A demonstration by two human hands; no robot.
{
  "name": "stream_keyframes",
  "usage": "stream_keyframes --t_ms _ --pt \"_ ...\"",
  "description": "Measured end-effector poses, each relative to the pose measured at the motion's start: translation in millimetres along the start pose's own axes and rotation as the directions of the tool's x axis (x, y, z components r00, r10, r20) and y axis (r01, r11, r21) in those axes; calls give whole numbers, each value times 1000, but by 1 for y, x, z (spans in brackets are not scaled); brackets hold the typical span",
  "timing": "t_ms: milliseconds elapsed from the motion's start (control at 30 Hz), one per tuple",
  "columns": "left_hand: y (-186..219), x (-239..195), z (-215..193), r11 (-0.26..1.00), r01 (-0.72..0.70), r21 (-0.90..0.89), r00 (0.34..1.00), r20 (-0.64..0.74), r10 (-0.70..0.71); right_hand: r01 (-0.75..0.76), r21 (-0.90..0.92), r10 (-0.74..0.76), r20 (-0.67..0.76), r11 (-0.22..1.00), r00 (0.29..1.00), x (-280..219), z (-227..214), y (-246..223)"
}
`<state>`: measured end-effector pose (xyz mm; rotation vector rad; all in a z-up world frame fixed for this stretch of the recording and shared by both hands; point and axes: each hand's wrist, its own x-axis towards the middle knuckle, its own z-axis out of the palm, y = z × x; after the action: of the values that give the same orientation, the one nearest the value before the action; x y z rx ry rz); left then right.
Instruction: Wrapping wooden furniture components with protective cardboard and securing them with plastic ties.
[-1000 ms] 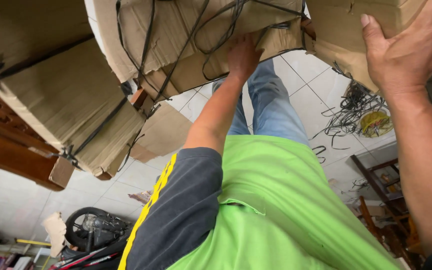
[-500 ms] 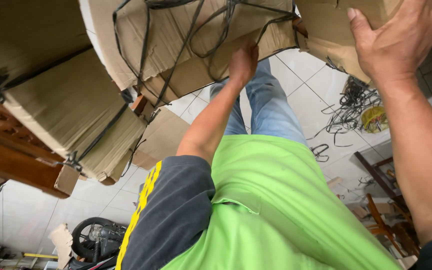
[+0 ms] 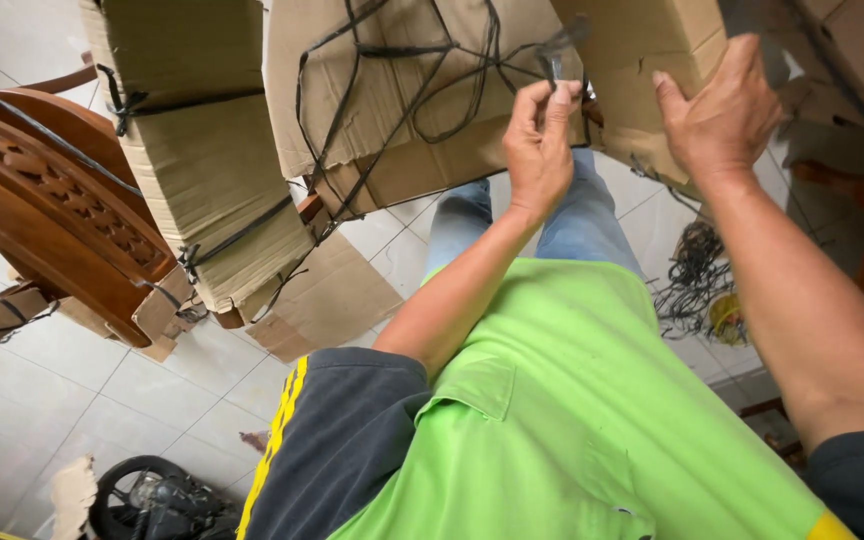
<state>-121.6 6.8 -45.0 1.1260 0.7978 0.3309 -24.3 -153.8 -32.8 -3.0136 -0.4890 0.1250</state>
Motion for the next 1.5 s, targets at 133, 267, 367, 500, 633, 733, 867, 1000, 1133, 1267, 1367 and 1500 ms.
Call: stream_keyframes --t_ms 133,267,367,500,633,733,867,1000,1133,1267,1367,1500 --pt "-58 -7 48 984 168 -62 977 -119 -174 -39 62 36 55 997 998 -1 -1 -1" --pt "-43 -12 101 955 279 -100 940 -172 -293 -51 94 45 63 994 997 3 5 4" --pt "-67 1 111 962 179 204 945 -309 -110 -111 142 90 148 984 985 6 4 6" --pt "-67 10 112 936 285 206 870 -466 -162 -83 163 56 165 983 985 5 0 10" --pt "-47 6 125 964 264 -38 839 -483 -249 -101 238 55 194 966 980 8 -5 10" --pt "-36 2 135 957 289 12 834 -494 -246 -123 276 71 193 953 979 9 -7 9" --pt "-58 6 141 970 245 -7 815 -540 -210 -140 318 80 195 938 978 9 -9 11" --pt "-33 1 144 962 261 85 839 -513 -182 -133 317 72 199 939 977 9 -9 12" --pt "-16 0 148 871 385 307 869 -438 -230 -143 304 77 219 942 973 9 -5 14" --pt "25 -12 158 803 318 504 946 -218 -238 -142 276 76 237 951 968 5 18 27" --pt "25 -10 162 747 330 577 944 -206 -258 -129 220 83 204 967 975 3 28 31" --pt "21 -3 164 722 333 606 943 -213 -257 -80 131 54 191 988 980 -3 44 38"
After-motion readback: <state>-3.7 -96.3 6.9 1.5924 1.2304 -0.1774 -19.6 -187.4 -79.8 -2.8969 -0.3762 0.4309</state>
